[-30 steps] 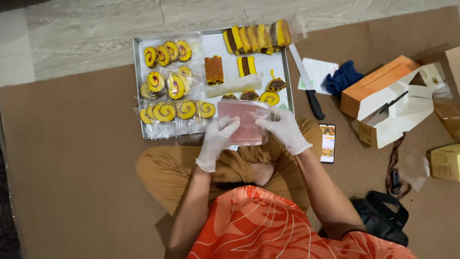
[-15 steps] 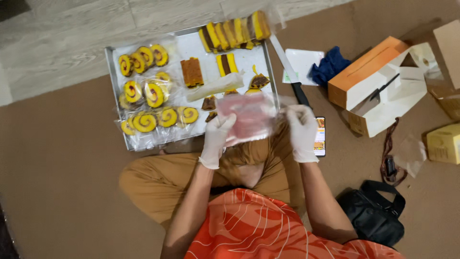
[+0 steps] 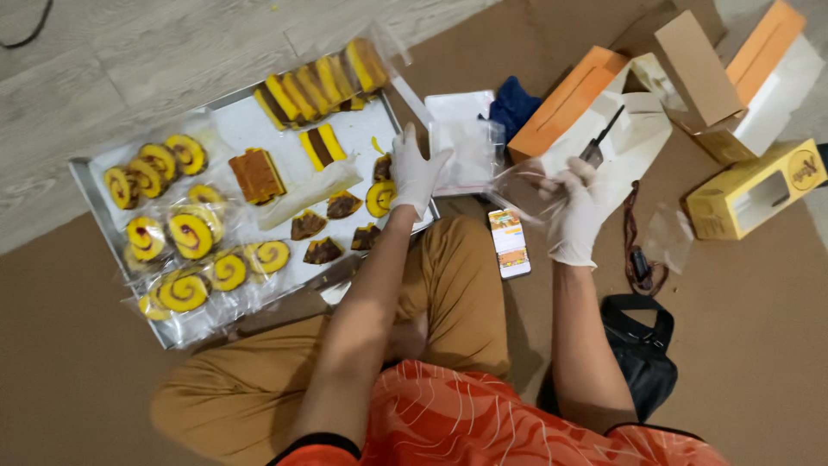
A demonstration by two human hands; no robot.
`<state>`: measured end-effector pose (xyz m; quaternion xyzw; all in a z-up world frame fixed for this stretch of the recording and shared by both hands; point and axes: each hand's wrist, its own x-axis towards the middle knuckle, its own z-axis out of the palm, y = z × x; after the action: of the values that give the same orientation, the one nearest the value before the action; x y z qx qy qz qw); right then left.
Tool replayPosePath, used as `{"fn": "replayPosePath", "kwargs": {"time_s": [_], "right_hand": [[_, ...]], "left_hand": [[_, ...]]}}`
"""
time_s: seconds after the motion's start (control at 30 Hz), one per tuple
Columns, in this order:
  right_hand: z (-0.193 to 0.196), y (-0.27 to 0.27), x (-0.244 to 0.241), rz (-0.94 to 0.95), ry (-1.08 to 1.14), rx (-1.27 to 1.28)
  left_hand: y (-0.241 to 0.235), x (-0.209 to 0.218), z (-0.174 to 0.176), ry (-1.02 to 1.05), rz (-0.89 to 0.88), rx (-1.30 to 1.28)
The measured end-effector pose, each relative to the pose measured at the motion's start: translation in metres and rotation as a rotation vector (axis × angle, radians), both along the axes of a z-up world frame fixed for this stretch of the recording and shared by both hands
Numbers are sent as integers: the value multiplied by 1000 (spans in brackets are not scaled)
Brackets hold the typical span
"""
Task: The person sits on the floor and packs sliced yellow and brown cakes into clear plastic bags. They handle each cake slice, place it into a bag, and arrange the sealed bags on a metal tray.
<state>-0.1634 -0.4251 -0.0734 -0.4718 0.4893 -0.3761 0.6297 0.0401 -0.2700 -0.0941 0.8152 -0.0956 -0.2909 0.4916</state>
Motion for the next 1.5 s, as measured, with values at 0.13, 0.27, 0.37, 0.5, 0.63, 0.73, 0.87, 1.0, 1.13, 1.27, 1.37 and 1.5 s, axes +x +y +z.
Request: {"fn": "replayPosePath", "kwargs": {"time_s": [0.13,0.27,0.37,0.5,0.63,0.73,0.87,1.0,1.13,1.27,1.37,1.5], "right_hand": [[0,14,12,179,-23,24],[3,48,36,339,-175,77],[70,107,53,434,30,-25],[35,127,72,309,258,-298],[-2,140,96,190,391,-760],[-12,165,116,246,283,-552],[-5,206,121,453,131,-177],[-7,213,103,733,451,-311],[60,245,86,1006,472,-542],[92,268,86,1314,323,-535],[36,243,97,1285,400,-317],[27,248,96,1155,410,-269]], "left_hand": [[9,-17,0,-42,-115,-441],[67,-40,-19,606,-454,-846],[108,-57,-19,648,-564,-831],[145,-72,22,611,-506,-868],[160,-102,23,613,-219,-771],[163,-107,-4,383,91,-770],[182,-78,-20,420,691,-685],[225,-47,-26,421,801,-604],[260,-38,-28,143,448,-245],[264,-42,-13,54,-37,71],[264,-29,14,-5,-181,148],[275,-35,28,40,-76,62]]}}
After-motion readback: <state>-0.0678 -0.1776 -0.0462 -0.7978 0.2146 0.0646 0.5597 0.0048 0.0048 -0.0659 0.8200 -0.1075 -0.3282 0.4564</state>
